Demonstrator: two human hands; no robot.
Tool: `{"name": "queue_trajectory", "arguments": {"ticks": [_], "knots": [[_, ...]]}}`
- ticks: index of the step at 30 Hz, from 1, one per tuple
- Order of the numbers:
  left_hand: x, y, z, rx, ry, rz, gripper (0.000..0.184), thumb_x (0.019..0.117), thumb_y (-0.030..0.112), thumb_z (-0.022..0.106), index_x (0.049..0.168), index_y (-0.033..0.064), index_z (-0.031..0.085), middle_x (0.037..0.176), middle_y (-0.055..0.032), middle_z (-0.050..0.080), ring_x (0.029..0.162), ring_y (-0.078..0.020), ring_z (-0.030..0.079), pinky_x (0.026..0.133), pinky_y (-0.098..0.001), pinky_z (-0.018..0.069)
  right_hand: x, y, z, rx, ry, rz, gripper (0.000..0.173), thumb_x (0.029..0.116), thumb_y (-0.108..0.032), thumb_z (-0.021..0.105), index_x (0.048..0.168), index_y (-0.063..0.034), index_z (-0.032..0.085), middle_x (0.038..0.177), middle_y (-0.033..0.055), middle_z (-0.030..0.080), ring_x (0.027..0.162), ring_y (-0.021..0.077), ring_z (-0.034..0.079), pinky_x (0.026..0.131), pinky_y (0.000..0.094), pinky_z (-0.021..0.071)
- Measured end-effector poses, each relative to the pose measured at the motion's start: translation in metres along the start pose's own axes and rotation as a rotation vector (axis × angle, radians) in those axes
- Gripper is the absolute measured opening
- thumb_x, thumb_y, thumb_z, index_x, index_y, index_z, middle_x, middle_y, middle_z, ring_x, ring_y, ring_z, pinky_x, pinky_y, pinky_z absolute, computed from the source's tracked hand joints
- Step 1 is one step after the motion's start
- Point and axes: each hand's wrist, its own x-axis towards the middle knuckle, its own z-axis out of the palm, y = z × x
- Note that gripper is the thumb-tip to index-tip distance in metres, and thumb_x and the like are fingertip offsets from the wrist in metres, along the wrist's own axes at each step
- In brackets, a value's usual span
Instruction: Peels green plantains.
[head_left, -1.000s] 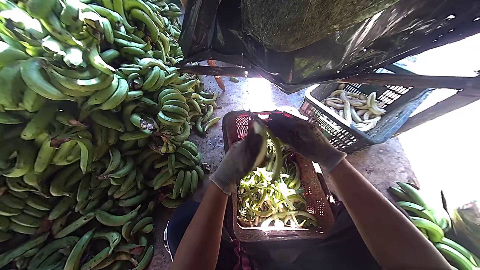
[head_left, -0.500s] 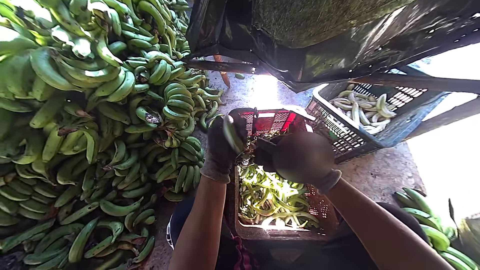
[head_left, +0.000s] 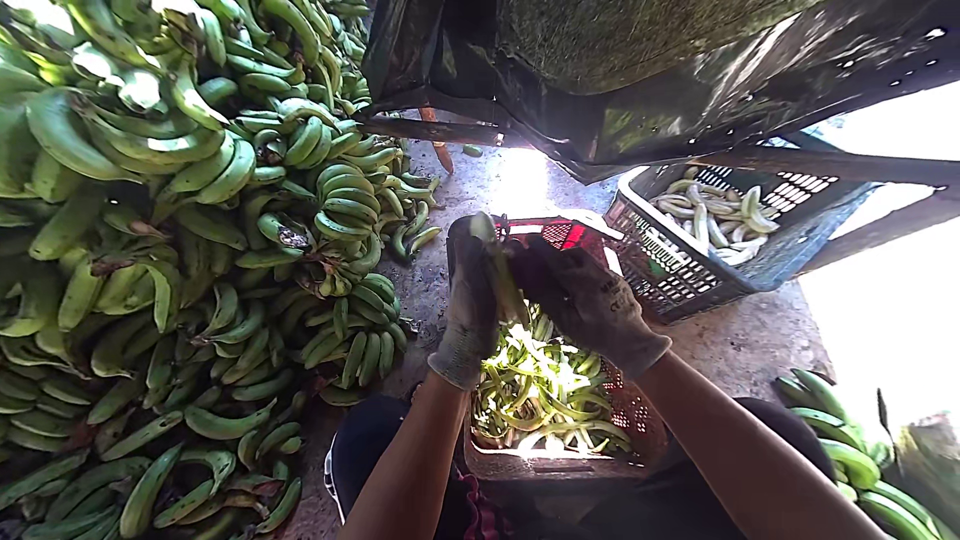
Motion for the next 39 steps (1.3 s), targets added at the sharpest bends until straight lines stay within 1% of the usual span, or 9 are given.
{"name": "queue_trajectory", "arguments": {"ticks": [3, 5, 8, 11, 13, 20, 33, 36, 39], "knots": [[-0.001, 0.000, 0.008, 0.330, -0.093, 0.020, 0.048, 0.1098, 0.043, 0.032, 0.155, 0.0270, 0.039, 0.118, -0.0030, 0.064, 0.093, -0.0108, 0.063, 0.078, -0.0329, 0.0561, 0.009, 0.002, -0.021, 0.279, -0.141, 0.233, 0.046, 0.1072, -0.042, 0.047, 0.152, -0.0319, 0.050, 0.112, 0.0075, 0.071, 0.093, 0.0214, 0.070, 0.079, 0.0479, 0.0581], [0.002, -0.004, 0.009, 0.445, -0.160, 0.008, 0.051, 0.1085, 0.048, 0.029, 0.155, 0.0288, 0.040, 0.116, -0.0055, 0.067, 0.089, -0.0165, 0.067, 0.076, -0.0410, 0.0583, 0.014, 0.010, -0.030, 0.571, -0.292, 0.471, 0.042, 0.1087, -0.048, 0.042, 0.141, -0.0264, 0.060, 0.093, 0.0061, 0.070, 0.071, 0.0164, 0.068, 0.064, 0.0394, 0.0594], [0.003, 0.000, 0.011, 0.165, -0.148, -0.150, 0.046, 0.1093, 0.046, 0.031, 0.140, 0.0219, 0.055, 0.103, -0.0053, 0.072, 0.076, -0.0140, 0.068, 0.062, -0.0303, 0.0572, 0.014, 0.027, -0.025, 0.713, -0.398, 0.662, 0.051, 0.1057, -0.058, 0.041, 0.135, -0.0226, 0.063, 0.080, 0.0091, 0.066, 0.060, 0.0194, 0.063, 0.058, 0.0389, 0.0574], [0.012, -0.004, -0.014, -0.221, -0.148, -0.298, 0.050, 0.1057, 0.056, 0.037, 0.119, 0.0154, 0.063, 0.085, -0.0058, 0.066, 0.065, -0.0133, 0.064, 0.054, -0.0274, 0.0558, 0.001, 0.024, -0.027, 0.482, -0.318, 0.217, 0.040, 0.1072, -0.039, 0.050, 0.143, -0.0256, 0.058, 0.102, -0.0004, 0.073, 0.080, 0.0090, 0.068, 0.073, 0.0337, 0.0592], [0.017, -0.003, -0.030, -0.248, -0.146, -0.263, 0.048, 0.1054, 0.054, 0.040, 0.117, 0.0148, 0.064, 0.086, -0.0050, 0.066, 0.069, -0.0130, 0.064, 0.058, -0.0281, 0.0565, -0.006, 0.027, -0.025, 0.251, -0.228, -0.142, 0.051, 0.1001, -0.041, 0.058, 0.148, -0.0255, 0.056, 0.115, 0.0032, 0.072, 0.100, 0.0150, 0.069, 0.087, 0.0429, 0.0583], [0.016, 0.016, -0.040, -0.356, -0.025, -0.350, 0.048, 0.1074, 0.050, 0.031, 0.113, 0.0150, 0.063, 0.085, -0.0038, 0.067, 0.066, -0.0124, 0.065, 0.055, -0.0278, 0.0566, -0.012, 0.024, -0.024, -0.042, -0.078, -0.521, 0.045, 0.0955, -0.056, 0.056, 0.135, -0.0358, 0.066, 0.099, 0.0067, 0.072, 0.087, 0.0218, 0.070, 0.076, 0.0433, 0.0565], [-0.006, 0.026, -0.033, 0.150, -0.066, -0.122, 0.039, 0.1070, 0.048, 0.041, 0.131, 0.0246, 0.061, 0.099, 0.0026, 0.067, 0.083, -0.0048, 0.065, 0.067, -0.0236, 0.0561, -0.012, -0.004, -0.002, 0.013, -0.058, -0.169, 0.057, 0.0907, -0.047, 0.063, 0.146, -0.0342, 0.058, 0.104, 0.0104, 0.071, 0.092, 0.0278, 0.069, 0.076, 0.0504, 0.0552], [-0.006, 0.023, -0.032, 0.198, -0.187, -0.094, 0.041, 0.1078, 0.045, 0.040, 0.138, 0.0228, 0.057, 0.106, -0.0025, 0.068, 0.085, -0.0106, 0.065, 0.069, -0.0279, 0.0573, -0.003, 0.004, -0.018, 0.150, -0.137, 0.120, 0.050, 0.1014, -0.034, 0.061, 0.150, -0.0267, 0.053, 0.117, 0.0128, 0.070, 0.102, 0.0309, 0.069, 0.085, 0.0575, 0.0558], [-0.007, 0.022, -0.027, 0.142, -0.233, -0.116, 0.048, 0.1077, 0.051, 0.037, 0.141, 0.0234, 0.057, 0.108, -0.0053, 0.070, 0.086, -0.0144, 0.068, 0.072, -0.0294, 0.0594, -0.003, 0.042, -0.020, 0.393, -0.105, 0.344, 0.031, 0.1062, -0.045, 0.050, 0.133, -0.0313, 0.060, 0.087, 0.0065, 0.066, 0.067, 0.0222, 0.062, 0.054, 0.0451, 0.0516]]}}
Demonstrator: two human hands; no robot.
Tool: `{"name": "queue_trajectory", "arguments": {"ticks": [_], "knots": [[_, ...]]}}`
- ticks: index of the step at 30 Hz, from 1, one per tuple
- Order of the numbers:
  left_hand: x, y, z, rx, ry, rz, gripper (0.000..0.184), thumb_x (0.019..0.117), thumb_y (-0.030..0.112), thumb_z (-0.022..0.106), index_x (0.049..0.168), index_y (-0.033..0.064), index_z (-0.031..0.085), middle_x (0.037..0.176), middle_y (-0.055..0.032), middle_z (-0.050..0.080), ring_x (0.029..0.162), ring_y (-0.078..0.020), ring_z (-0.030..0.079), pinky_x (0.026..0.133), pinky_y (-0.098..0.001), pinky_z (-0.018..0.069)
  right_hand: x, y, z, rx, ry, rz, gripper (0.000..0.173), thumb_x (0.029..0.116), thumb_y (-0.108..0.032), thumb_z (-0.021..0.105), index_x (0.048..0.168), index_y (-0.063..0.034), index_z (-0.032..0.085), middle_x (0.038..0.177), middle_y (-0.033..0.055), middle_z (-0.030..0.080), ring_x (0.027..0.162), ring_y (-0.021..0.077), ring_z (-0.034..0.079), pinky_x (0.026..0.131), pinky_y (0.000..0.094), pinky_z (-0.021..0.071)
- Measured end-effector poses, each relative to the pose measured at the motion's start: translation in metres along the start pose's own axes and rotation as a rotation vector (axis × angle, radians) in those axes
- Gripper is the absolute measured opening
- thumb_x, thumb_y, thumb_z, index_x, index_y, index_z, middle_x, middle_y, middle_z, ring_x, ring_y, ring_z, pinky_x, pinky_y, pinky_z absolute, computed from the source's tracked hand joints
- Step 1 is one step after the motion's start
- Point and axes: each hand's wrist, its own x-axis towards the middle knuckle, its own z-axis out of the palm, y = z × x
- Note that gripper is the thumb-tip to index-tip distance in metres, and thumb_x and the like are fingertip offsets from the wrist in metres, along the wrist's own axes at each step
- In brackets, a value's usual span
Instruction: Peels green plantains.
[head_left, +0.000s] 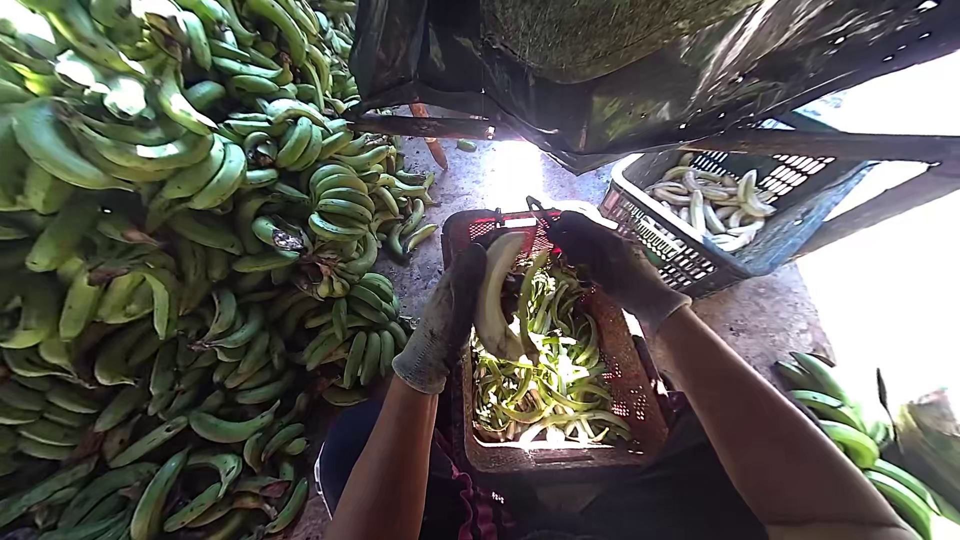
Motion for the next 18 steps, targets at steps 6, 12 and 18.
{"name": "queue_trajectory", "arguments": {"ticks": [6, 12, 18], "knots": [[0.018, -0.024, -0.008, -0.121, 0.185, -0.026, 0.043, 0.1060, 0.050, 0.044, 0.135, 0.0234, 0.060, 0.106, -0.0045, 0.069, 0.086, -0.0138, 0.067, 0.069, -0.0301, 0.0584, -0.014, -0.031, 0.013, 0.155, -0.049, -0.065, 0.068, 0.0888, -0.026, 0.076, 0.150, -0.0218, 0.047, 0.112, 0.0032, 0.070, 0.092, 0.0131, 0.068, 0.079, 0.0397, 0.0598], [0.025, -0.053, 0.008, -0.231, -0.009, -0.181, 0.022, 0.1057, 0.024, 0.047, 0.116, 0.0130, 0.061, 0.086, -0.0001, 0.064, 0.072, -0.0079, 0.062, 0.063, -0.0238, 0.0542, -0.013, -0.019, 0.049, -0.056, -0.285, 0.096, 0.069, 0.0925, -0.038, 0.073, 0.155, -0.0302, 0.043, 0.120, 0.0098, 0.069, 0.100, 0.0237, 0.070, 0.086, 0.0496, 0.0578], [0.037, -0.064, 0.019, 0.431, 0.177, -0.252, 0.052, 0.1058, 0.040, 0.050, 0.150, 0.0137, 0.044, 0.126, -0.0169, 0.064, 0.107, -0.0281, 0.065, 0.091, -0.0508, 0.0545, 0.005, 0.071, 0.002, 0.492, -0.181, 0.260, 0.029, 0.1083, -0.034, 0.047, 0.126, -0.0164, 0.061, 0.097, -0.0033, 0.066, 0.085, 0.0050, 0.063, 0.078, 0.0276, 0.0560]]}}
